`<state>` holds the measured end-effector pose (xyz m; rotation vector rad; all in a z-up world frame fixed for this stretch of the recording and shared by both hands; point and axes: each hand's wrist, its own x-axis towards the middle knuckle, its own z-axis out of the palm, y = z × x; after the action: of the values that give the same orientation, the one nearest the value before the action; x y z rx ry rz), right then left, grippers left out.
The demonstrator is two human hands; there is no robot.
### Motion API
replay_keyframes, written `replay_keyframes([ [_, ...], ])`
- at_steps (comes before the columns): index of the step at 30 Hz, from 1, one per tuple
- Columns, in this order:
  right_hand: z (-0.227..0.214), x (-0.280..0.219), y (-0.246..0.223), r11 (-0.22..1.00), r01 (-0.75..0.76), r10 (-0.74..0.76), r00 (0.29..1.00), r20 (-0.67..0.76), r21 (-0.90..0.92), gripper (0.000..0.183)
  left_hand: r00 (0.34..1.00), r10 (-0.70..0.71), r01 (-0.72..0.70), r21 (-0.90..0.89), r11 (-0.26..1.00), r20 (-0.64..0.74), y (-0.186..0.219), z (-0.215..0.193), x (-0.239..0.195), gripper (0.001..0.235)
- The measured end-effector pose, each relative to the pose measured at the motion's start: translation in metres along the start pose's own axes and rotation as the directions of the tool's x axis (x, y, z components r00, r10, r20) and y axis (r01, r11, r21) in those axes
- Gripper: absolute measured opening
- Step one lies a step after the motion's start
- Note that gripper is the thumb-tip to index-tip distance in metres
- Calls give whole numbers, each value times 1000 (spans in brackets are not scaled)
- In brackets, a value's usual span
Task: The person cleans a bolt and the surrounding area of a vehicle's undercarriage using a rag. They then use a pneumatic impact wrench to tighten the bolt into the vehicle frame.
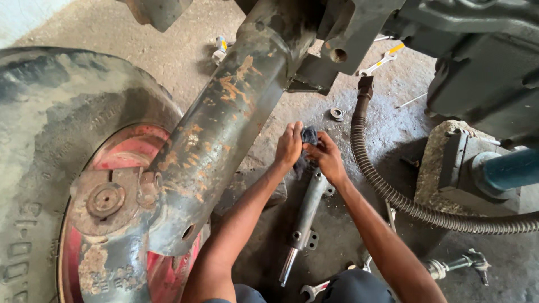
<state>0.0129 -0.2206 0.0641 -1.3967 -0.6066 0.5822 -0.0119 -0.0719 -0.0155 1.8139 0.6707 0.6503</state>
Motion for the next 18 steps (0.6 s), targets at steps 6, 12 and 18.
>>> replay_keyframes([
  [6, -8, 2, -4, 926, 105, -150, 984, -100, -363, 20, 999, 29, -29, -15, 999, -15, 49, -10, -25, 49],
  [12, -36, 37, 61, 991, 7, -41, 968, -248, -135, 30, 968, 237, -244, 105, 964, 81, 71, -11, -42, 43],
  [18, -55, 11, 55, 995, 21, -2, 982, -187, 97, 20, 995, 75, -72, -40, 997, 73, 15, -11, -5, 60],
])
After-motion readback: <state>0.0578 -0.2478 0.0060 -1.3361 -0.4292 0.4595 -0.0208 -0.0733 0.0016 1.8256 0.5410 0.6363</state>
